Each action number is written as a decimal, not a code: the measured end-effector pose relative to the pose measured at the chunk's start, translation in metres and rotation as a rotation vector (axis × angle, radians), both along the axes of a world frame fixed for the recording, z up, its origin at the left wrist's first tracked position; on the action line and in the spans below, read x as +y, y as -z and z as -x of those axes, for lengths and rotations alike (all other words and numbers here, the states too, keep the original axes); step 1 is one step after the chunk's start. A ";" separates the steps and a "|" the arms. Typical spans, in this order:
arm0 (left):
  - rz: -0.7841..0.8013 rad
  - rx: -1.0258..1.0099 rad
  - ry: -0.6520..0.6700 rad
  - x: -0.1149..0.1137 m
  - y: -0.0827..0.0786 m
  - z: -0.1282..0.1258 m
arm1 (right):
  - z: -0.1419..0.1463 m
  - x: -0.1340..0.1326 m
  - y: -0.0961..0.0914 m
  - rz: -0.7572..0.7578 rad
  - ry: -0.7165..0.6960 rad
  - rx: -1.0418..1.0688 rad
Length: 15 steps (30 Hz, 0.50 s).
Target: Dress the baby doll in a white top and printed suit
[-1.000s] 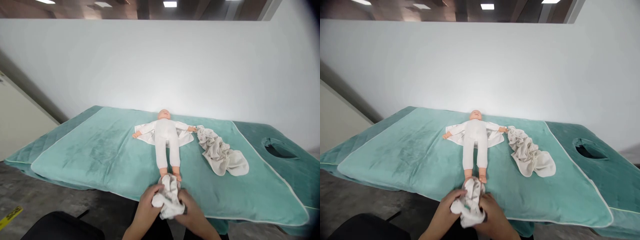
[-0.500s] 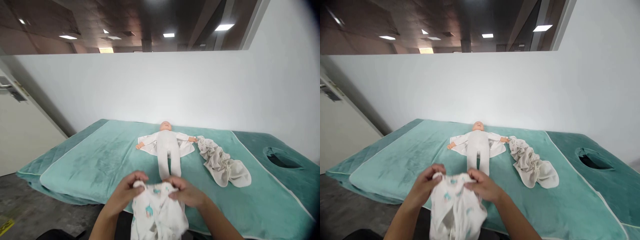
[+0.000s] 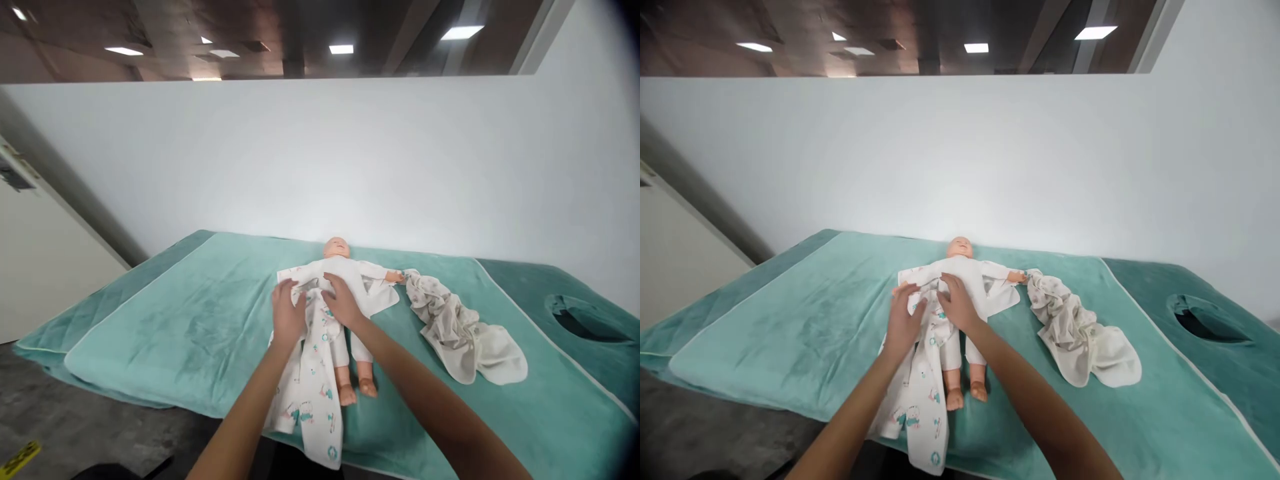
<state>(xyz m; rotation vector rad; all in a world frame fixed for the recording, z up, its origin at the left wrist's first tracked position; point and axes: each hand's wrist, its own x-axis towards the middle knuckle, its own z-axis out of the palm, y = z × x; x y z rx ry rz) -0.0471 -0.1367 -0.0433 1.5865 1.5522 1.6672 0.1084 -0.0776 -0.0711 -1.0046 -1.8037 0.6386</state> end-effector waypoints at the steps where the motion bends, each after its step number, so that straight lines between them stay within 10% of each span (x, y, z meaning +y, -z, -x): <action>1: 0.022 0.055 0.074 -0.007 0.009 -0.009 | -0.004 0.006 0.007 -0.035 0.006 -0.014; 9: 0.175 0.331 0.291 -0.021 0.044 -0.029 | -0.054 0.093 0.005 0.202 0.363 -0.146; 15: 0.321 0.604 0.251 0.011 0.055 0.003 | -0.100 0.145 0.000 0.445 0.247 -0.215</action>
